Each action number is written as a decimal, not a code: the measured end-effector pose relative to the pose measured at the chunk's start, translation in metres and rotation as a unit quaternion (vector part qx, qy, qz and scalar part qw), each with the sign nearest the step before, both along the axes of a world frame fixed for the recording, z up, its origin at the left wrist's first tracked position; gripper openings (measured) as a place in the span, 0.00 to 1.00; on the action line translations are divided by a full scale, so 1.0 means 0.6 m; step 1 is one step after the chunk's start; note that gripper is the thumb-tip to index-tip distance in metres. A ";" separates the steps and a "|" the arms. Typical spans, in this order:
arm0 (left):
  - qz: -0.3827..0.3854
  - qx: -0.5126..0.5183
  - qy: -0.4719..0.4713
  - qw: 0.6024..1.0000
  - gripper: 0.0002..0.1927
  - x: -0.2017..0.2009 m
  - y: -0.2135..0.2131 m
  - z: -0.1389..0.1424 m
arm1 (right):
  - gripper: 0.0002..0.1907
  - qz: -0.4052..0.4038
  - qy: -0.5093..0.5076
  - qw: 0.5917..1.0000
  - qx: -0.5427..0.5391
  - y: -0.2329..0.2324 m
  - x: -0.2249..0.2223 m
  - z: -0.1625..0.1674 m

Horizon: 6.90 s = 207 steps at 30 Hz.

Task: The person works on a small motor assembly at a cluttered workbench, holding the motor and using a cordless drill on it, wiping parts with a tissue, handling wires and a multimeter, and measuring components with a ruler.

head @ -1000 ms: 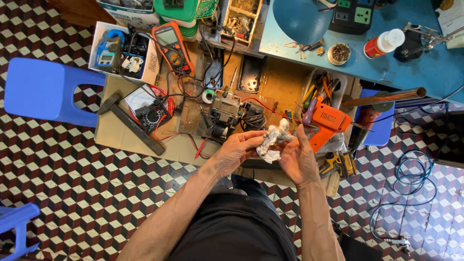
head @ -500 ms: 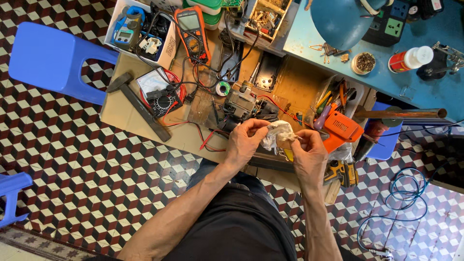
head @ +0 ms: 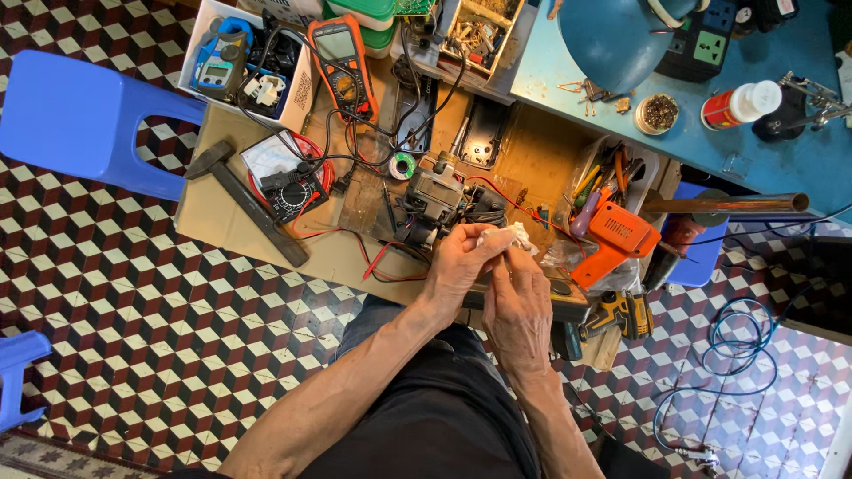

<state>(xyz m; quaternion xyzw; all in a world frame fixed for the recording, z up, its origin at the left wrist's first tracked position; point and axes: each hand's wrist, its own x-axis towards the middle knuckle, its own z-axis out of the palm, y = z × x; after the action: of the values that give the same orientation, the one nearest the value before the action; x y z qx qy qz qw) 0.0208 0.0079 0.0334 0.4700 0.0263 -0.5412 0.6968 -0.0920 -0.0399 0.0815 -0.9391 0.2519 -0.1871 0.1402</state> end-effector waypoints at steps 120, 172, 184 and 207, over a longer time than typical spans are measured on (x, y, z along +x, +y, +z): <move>0.007 0.097 0.015 0.995 0.21 0.198 0.175 -0.174 | 0.25 -0.403 -0.201 0.620 0.643 0.133 0.185 -0.191; -0.223 0.130 -0.383 0.887 0.26 0.309 0.039 0.066 | 0.46 -0.356 0.086 0.841 0.399 0.022 0.100 -0.011; -0.159 -0.009 -0.457 0.875 0.21 0.292 0.093 0.092 | 0.50 -0.331 0.095 0.866 0.361 0.050 0.074 0.076; -0.302 -0.084 -0.587 0.746 0.55 0.296 0.125 0.048 | 0.47 -0.359 0.083 0.848 0.381 0.073 0.072 0.056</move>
<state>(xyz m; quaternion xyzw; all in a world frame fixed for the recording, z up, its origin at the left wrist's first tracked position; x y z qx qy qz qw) 0.1985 0.0827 0.0625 0.6175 -0.5776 -0.3405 0.4112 -0.0489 0.0039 0.1150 -0.6679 0.6340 -0.0352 0.3882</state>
